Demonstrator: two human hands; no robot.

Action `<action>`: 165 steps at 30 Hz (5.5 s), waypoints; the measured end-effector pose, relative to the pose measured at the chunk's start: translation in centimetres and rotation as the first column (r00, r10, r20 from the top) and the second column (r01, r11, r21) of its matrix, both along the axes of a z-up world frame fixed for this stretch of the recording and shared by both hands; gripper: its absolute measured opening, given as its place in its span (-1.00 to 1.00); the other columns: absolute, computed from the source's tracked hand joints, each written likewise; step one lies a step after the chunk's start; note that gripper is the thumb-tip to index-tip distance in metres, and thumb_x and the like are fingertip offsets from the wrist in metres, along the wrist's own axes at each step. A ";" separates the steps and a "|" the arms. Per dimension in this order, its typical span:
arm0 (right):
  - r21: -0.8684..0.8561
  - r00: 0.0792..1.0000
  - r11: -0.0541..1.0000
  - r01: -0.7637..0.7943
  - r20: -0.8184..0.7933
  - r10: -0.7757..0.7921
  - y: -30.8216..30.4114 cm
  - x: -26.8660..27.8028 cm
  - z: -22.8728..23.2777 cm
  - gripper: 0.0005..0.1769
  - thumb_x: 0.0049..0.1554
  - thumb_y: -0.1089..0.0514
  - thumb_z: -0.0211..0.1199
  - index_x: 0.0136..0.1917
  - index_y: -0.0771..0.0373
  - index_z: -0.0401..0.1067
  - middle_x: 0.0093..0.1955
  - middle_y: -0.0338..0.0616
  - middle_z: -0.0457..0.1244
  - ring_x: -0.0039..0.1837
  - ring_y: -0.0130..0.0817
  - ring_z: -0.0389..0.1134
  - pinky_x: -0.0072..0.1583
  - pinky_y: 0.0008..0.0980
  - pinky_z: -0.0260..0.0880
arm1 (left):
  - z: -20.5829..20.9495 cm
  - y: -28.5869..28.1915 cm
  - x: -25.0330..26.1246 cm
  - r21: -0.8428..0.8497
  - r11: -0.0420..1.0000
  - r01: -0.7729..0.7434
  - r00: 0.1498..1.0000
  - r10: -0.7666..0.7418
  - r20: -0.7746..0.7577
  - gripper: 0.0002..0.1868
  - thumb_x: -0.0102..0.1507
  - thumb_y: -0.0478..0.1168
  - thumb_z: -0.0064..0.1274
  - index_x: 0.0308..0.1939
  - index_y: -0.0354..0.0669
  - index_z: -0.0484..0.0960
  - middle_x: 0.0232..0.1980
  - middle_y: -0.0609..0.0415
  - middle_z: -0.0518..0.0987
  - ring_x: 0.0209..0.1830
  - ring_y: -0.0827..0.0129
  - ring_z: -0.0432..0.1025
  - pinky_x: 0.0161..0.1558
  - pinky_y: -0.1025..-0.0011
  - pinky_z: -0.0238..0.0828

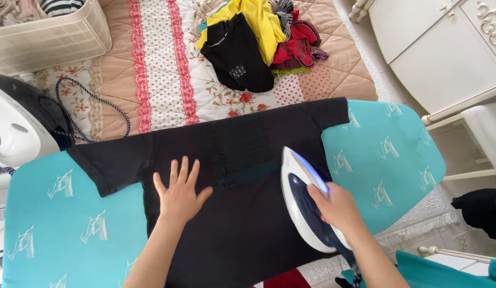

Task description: Ironing a black t-shirt on an ironing board.

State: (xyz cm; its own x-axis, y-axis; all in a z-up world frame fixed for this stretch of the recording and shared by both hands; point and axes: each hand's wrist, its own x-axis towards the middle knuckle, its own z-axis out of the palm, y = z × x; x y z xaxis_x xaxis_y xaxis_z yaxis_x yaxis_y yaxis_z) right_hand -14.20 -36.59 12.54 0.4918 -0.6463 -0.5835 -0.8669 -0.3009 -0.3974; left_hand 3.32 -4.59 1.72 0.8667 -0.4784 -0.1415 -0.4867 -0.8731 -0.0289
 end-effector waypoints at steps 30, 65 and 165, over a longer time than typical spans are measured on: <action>-0.013 0.975 0.980 0.199 0.102 -0.197 -3.5 1.9 -0.1 -0.49 0.19 -0.13 0.17 -0.02 0.45 0.48 -0.42 0.04 0.33 -0.48 -0.19 0.34 -0.37 -0.33 0.32 | -3.8 0.9 6.6 -0.385 0.843 -0.376 0.927 0.341 -0.158 0.01 0.22 0.31 -0.12 0.64 0.02 -0.09 0.63 0.06 0.13 0.66 -0.19 -0.19 0.34 -0.58 -0.43; 0.656 0.770 0.608 0.448 0.063 -0.635 -2.5 4.9 -1.9 -0.64 0.31 0.02 0.16 0.17 0.38 0.39 -0.39 -0.08 0.22 -0.53 -0.38 0.20 -0.46 -0.43 0.21 | -2.4 -47.2 12.9 -0.122 0.268 0.956 0.284 -0.949 0.140 -0.91 0.09 -0.03 0.28 -0.39 0.27 0.67 -0.19 0.42 0.57 -0.07 0.37 0.35 0.13 0.08 0.03; 0.421 0.979 0.892 0.164 0.040 -0.199 -13.4 1.0 -6.4 -0.45 0.08 0.23 0.24 0.30 0.55 0.48 0.22 0.28 0.40 0.15 0.10 0.40 0.15 -0.07 0.36 | -10.7 12.3 -14.5 -0.119 0.612 -0.782 0.611 0.713 -0.344 -0.30 0.03 0.44 0.16 -0.21 -0.13 0.63 -0.38 0.05 0.58 -0.42 0.30 0.51 -0.33 0.45 0.55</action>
